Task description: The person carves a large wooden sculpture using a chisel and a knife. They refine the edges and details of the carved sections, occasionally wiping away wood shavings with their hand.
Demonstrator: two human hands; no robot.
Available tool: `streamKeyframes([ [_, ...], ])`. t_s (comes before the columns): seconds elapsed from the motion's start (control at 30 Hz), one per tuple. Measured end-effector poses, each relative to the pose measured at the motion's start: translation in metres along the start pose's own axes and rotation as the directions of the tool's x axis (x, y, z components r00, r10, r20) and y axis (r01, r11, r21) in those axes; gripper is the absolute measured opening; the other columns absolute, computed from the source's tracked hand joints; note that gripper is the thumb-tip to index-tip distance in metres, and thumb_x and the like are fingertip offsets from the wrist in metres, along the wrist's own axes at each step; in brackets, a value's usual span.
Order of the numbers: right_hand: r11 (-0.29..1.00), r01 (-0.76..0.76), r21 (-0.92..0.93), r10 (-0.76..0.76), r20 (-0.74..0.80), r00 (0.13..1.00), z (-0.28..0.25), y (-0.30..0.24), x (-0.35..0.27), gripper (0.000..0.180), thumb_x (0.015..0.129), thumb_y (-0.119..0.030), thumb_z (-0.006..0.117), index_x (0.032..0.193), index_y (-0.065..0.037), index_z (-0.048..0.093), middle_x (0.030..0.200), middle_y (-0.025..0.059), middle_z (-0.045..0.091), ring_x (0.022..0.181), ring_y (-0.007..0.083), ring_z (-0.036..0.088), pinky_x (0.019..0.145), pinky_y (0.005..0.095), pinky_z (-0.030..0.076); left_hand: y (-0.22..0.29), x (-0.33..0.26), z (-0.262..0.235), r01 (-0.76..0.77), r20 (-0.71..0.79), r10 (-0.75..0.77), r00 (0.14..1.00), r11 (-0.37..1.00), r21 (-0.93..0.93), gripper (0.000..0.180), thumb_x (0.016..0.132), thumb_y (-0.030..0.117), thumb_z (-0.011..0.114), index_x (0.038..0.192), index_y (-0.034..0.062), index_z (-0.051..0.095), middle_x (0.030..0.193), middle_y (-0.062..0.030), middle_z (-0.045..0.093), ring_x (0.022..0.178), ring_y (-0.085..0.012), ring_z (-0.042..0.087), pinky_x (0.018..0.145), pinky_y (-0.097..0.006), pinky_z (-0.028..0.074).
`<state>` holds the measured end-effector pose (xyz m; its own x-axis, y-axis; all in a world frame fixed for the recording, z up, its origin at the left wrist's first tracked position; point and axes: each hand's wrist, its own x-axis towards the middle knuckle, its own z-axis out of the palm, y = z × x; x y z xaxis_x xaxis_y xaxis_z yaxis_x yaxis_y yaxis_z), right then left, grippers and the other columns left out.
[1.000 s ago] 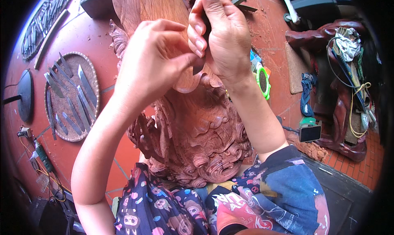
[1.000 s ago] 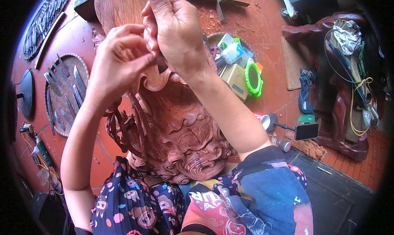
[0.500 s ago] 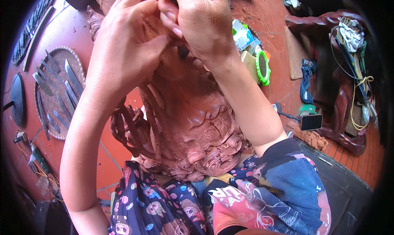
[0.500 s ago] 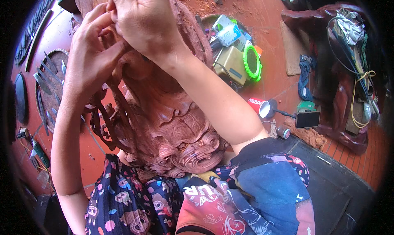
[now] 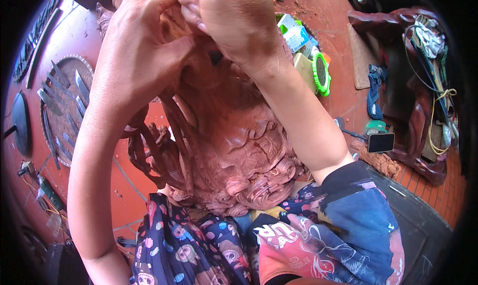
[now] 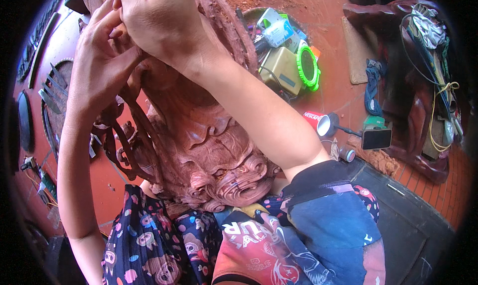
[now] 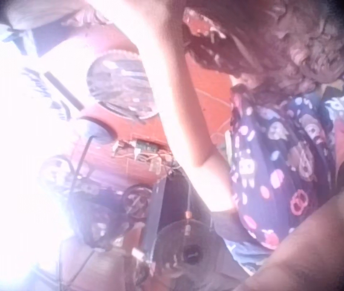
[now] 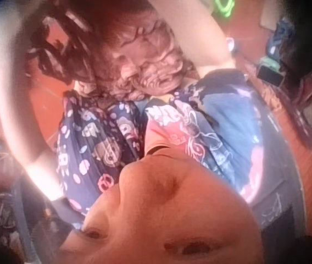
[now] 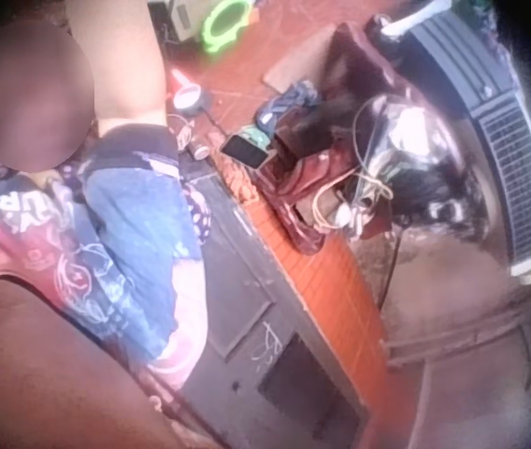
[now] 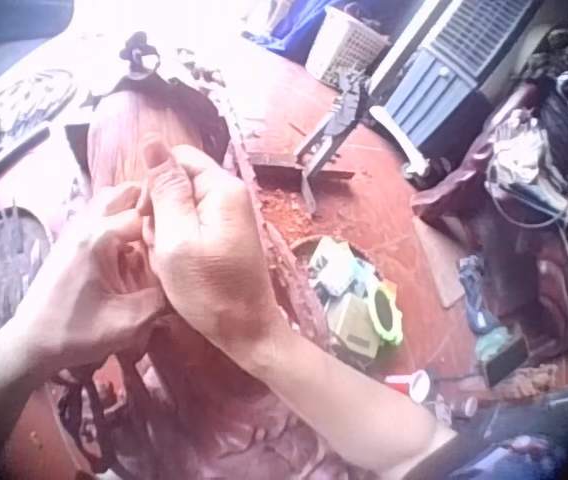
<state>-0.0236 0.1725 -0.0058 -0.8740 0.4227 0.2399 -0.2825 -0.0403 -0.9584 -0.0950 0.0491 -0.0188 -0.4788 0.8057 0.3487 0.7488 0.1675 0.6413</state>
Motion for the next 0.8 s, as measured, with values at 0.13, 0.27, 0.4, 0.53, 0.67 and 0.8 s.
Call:
streamKeyframes([
  [0.13,0.976,-0.18,0.124,0.177,0.04,0.983,-0.006,-0.011,-0.005,0.035,0.109,-0.024,0.045,0.082,-0.005,0.056,0.063,-0.0049,0.047,0.051,0.0024,0.042,0.045,0.0195,0.033,0.015,-0.005,-0.001,0.008,0.013,-0.008,1.0,1.0,0.021,0.043,0.073,0.01,0.074,0.115,0.0004,0.067,0.135,-0.0163,0.057,0.132,-0.0317,0.051,0.109,-0.039,0.039],
  [0.27,0.988,-0.027,0.15,0.024,0.025,0.999,-0.004,0.002,0.004,0.036,0.108,-0.026,0.047,0.08,-0.006,0.055,0.062,-0.0048,0.047,0.051,0.0021,0.041,0.045,0.0192,0.033,-0.004,0.001,0.0,-0.01,-0.003,0.01,1.0,1.0,0.022,0.049,0.072,0.014,0.077,0.118,0.0007,0.067,0.138,-0.0161,0.056,0.132,-0.0334,0.05,0.11,-0.039,0.038],
  [0.4,0.973,-0.157,0.171,0.142,0.099,0.985,-0.012,-0.009,0.001,0.038,0.108,-0.029,0.047,0.079,-0.006,0.055,0.061,-0.0045,0.047,0.051,0.0023,0.042,0.046,0.0191,0.034,0.007,-0.006,0.003,-0.002,-0.016,0.003,1.0,0.998,0.066,0.05,0.073,0.015,0.077,0.12,0.001,0.066,0.139,-0.0178,0.056,0.132,-0.0333,0.05,0.111,-0.04,0.038],
  [0.53,0.987,-0.115,0.111,0.116,0.005,0.993,-0.004,-0.009,0.0,0.039,0.108,-0.031,0.047,0.079,-0.007,0.054,0.061,-0.0043,0.047,0.051,0.0023,0.041,0.046,0.0196,0.033,-0.005,-0.001,0.003,0.013,-0.046,-0.011,0.999,0.999,0.041,0.054,0.072,0.016,0.078,0.122,0.0008,0.064,0.137,-0.0182,0.057,0.132,-0.0332,0.051,0.11,-0.041,0.038],
  [0.67,0.973,-0.189,0.136,0.189,0.013,0.982,-0.011,-0.011,-0.002,0.039,0.108,-0.031,0.046,0.078,-0.007,0.054,0.061,-0.0043,0.046,0.05,0.0025,0.041,0.045,0.0199,0.032,0.013,0.0,0.004,-0.03,-0.018,0.032,0.999,0.994,0.109,0.054,0.072,0.016,0.077,0.122,0.0011,0.064,0.131,-0.0156,0.06,0.125,-0.0336,0.055,0.108,-0.041,0.04],
  [0.8,0.972,-0.13,0.196,0.127,0.026,0.992,-0.014,-0.004,0.008,0.039,0.109,-0.032,0.044,0.078,-0.009,0.052,0.059,-0.0037,0.045,0.045,0.0035,0.039,0.041,0.0207,0.03,0.003,0.005,0.003,-0.013,-0.049,0.017,0.999,0.997,0.074,0.053,0.07,0.017,0.078,0.119,0.0002,0.064,0.128,-0.014,0.06,0.123,-0.0329,0.055,0.107,-0.041,0.04],
])
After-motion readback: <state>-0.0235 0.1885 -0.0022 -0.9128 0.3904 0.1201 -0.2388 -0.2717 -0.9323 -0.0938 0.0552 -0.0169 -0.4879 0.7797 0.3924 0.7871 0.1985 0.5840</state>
